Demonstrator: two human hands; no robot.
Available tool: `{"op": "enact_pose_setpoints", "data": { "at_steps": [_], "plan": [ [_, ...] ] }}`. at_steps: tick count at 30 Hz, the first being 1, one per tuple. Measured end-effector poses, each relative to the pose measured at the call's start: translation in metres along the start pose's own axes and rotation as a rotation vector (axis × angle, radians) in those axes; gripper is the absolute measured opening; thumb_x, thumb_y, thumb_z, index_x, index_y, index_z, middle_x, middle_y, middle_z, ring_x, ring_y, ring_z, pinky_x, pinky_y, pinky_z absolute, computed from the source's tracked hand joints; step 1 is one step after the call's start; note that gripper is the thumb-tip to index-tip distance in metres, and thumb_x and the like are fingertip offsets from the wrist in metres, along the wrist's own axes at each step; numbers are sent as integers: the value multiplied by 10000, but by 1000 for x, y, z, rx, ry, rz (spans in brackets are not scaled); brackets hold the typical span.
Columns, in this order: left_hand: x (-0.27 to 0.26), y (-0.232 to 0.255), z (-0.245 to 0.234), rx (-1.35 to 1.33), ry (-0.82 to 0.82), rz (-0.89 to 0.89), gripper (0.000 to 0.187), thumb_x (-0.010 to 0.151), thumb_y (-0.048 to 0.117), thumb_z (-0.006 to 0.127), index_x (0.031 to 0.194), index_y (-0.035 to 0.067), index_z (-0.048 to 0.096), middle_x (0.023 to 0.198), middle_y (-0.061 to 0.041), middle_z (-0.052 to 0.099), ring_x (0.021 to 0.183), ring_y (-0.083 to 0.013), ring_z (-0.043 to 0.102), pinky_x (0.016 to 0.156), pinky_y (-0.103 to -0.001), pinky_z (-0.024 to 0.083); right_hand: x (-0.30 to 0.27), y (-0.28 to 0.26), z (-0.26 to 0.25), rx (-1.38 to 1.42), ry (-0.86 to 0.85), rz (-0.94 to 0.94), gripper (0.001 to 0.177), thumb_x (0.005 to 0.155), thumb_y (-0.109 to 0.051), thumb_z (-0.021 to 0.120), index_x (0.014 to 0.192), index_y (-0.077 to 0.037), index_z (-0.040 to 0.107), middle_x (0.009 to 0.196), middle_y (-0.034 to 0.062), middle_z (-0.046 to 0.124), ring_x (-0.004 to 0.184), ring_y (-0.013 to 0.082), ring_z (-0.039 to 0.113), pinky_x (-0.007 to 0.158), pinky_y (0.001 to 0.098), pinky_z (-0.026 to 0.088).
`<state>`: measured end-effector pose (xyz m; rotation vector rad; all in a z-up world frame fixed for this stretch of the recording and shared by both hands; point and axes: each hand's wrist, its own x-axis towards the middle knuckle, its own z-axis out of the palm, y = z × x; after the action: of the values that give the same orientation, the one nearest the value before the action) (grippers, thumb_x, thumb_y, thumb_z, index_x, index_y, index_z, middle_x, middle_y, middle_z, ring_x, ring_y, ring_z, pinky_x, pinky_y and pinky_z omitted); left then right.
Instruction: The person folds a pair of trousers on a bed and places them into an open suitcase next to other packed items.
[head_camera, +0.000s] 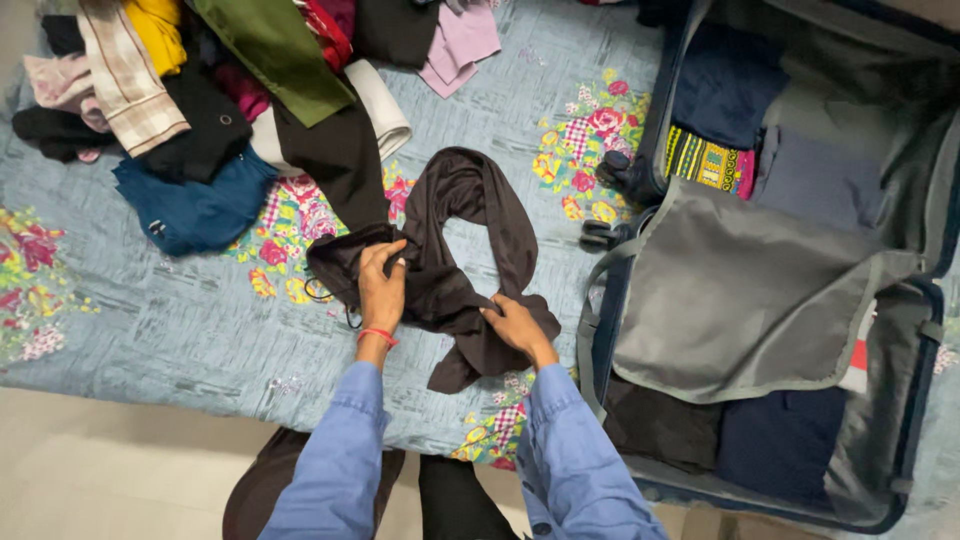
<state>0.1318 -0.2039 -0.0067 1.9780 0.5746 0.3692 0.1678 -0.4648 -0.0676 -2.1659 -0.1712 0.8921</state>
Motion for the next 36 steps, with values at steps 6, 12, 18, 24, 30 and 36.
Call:
{"op": "enact_pose_setpoints", "data": {
  "at_steps": [6,12,18,24,30,36],
  "plan": [
    [-11,4,-5,4,-21,15,285,889,6,670,1164,45,734,1194,-148,647,1171,-313,613,1047,-376,463,-6,1,9,21,3,18,309,935,-320,656,1095,-56,661,1011,197,738,974,330,718,852,424,518],
    [-27,-11,-26,21,-32,-50,282,903,16,669,1178,44,723,1223,-137,634,1191,-307,607,1045,-366,464,-6,-6,23,0,-30,44,291,958,-323,627,1088,-65,661,947,209,733,916,352,717,816,433,517],
    [-25,-14,-44,-16,-35,-53,292,891,-5,665,1173,42,729,1228,-134,635,1205,-298,606,1060,-361,451,-14,1,37,-16,36,-22,286,945,-304,646,1097,-62,660,963,208,715,927,361,691,823,432,513],
    [-23,-26,-59,-40,-90,-3,301,889,-10,657,1180,37,723,1220,-134,638,1192,-295,613,1054,-344,457,-42,-2,55,91,165,31,280,961,-296,615,1106,-60,659,986,207,730,991,371,716,858,428,517],
    [-13,-57,-60,-27,-147,72,290,898,-4,658,1181,28,715,1204,-132,644,1186,-292,608,1061,-352,453,-33,23,88,117,340,-6,263,960,-259,618,1109,-42,638,1009,247,719,1004,423,699,832,459,530],
    [1,-78,-35,149,20,-39,548,862,182,797,1334,11,576,1313,-223,537,1216,-397,561,1065,-429,441,3,12,93,100,338,49,420,920,-375,696,1126,-15,633,1064,261,697,1041,435,676,871,466,537]
  ]
}}
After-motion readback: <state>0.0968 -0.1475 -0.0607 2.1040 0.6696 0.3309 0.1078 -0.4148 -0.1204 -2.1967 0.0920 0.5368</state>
